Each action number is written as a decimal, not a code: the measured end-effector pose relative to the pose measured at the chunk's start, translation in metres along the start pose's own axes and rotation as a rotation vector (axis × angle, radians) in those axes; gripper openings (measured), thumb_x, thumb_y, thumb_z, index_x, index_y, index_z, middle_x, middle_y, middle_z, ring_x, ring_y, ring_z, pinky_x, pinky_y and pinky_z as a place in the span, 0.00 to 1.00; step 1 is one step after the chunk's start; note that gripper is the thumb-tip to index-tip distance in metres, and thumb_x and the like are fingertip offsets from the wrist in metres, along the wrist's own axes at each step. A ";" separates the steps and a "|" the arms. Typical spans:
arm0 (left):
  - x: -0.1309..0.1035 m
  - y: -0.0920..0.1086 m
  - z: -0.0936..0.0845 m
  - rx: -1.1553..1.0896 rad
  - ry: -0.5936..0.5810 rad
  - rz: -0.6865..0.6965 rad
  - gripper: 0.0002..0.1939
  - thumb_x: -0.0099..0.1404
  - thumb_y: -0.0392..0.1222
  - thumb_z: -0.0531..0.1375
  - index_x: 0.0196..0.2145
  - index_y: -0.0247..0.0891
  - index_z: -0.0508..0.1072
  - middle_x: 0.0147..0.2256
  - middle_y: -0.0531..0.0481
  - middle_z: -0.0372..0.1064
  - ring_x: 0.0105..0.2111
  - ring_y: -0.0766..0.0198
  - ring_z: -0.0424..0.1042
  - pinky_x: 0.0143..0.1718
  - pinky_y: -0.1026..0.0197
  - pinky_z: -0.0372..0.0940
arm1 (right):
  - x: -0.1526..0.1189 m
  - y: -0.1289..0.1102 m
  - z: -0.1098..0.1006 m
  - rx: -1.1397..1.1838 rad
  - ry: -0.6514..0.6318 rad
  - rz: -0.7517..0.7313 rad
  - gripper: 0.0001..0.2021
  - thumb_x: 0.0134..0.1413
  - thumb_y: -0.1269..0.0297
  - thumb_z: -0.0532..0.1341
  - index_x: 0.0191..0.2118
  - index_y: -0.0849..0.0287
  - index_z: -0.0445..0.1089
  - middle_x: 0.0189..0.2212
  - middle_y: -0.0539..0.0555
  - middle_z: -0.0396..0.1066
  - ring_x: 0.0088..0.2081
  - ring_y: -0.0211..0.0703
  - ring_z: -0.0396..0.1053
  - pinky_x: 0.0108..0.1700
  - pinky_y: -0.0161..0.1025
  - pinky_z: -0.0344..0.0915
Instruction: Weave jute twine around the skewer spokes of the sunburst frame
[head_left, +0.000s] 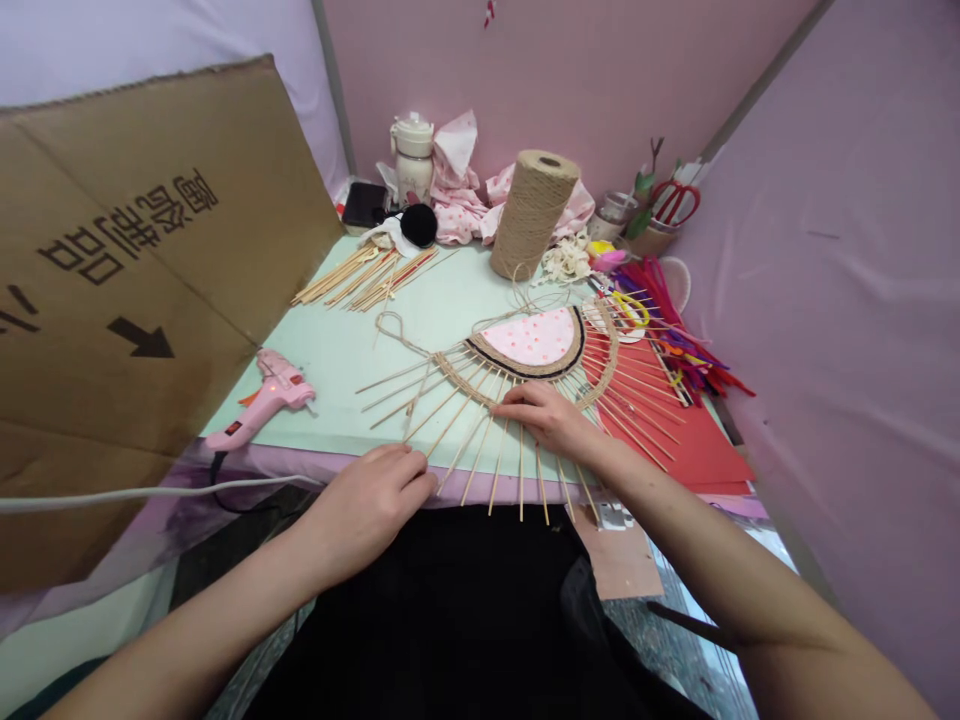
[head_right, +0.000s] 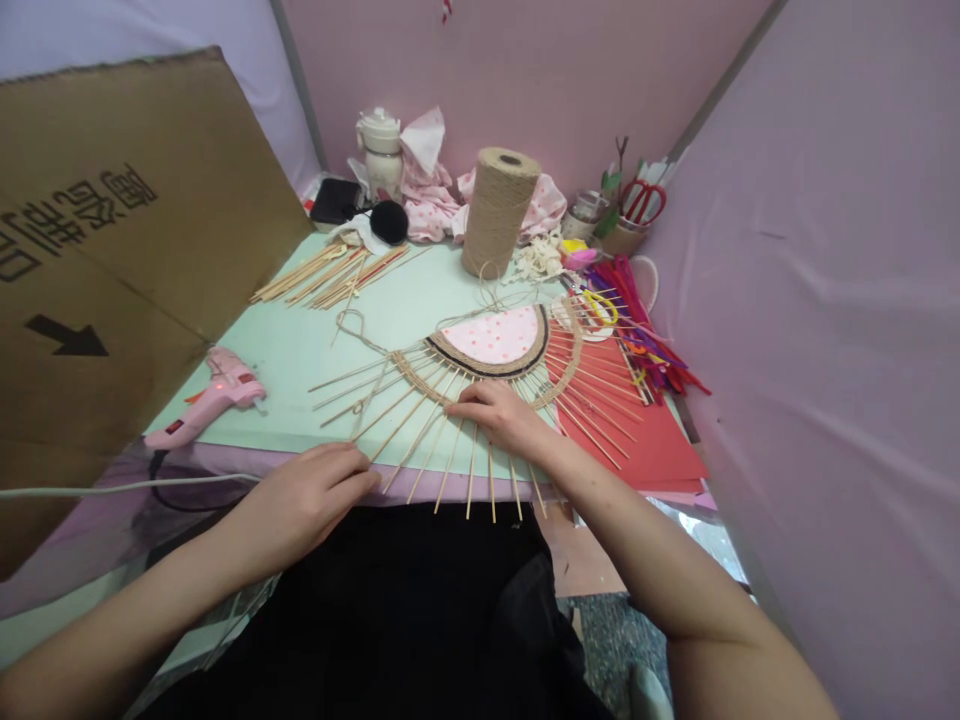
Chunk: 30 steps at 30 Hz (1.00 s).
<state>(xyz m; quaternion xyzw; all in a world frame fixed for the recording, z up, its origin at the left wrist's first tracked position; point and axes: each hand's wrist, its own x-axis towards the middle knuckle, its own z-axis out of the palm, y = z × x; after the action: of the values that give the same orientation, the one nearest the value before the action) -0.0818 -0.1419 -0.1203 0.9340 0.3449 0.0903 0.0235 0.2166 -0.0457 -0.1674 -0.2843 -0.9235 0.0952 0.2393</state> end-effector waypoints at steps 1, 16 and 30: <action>0.000 -0.001 0.000 0.003 -0.011 -0.021 0.15 0.71 0.32 0.47 0.37 0.39 0.73 0.32 0.48 0.69 0.33 0.61 0.66 0.38 0.59 0.64 | 0.000 -0.001 -0.001 0.005 -0.002 0.022 0.16 0.68 0.69 0.51 0.55 0.53 0.70 0.41 0.58 0.73 0.42 0.47 0.70 0.44 0.45 0.65; 0.035 -0.045 -0.010 -0.211 0.309 -0.459 0.12 0.70 0.43 0.53 0.34 0.37 0.72 0.32 0.49 0.67 0.34 0.62 0.68 0.37 0.60 0.63 | -0.001 0.000 0.001 0.011 -0.018 0.075 0.10 0.67 0.67 0.52 0.48 0.59 0.69 0.41 0.60 0.74 0.43 0.48 0.69 0.46 0.45 0.64; 0.088 -0.076 0.010 -0.038 0.217 -0.642 0.09 0.65 0.38 0.54 0.33 0.37 0.73 0.35 0.44 0.69 0.40 0.54 0.70 0.42 0.55 0.63 | 0.002 -0.002 -0.002 -0.027 0.032 -0.023 0.14 0.68 0.68 0.51 0.52 0.55 0.71 0.39 0.57 0.74 0.40 0.45 0.70 0.42 0.43 0.66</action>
<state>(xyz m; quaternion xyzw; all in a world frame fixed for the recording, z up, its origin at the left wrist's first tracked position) -0.0626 -0.0268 -0.1252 0.7622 0.6200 0.1835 0.0313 0.2155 -0.0456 -0.1640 -0.2782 -0.9240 0.0755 0.2512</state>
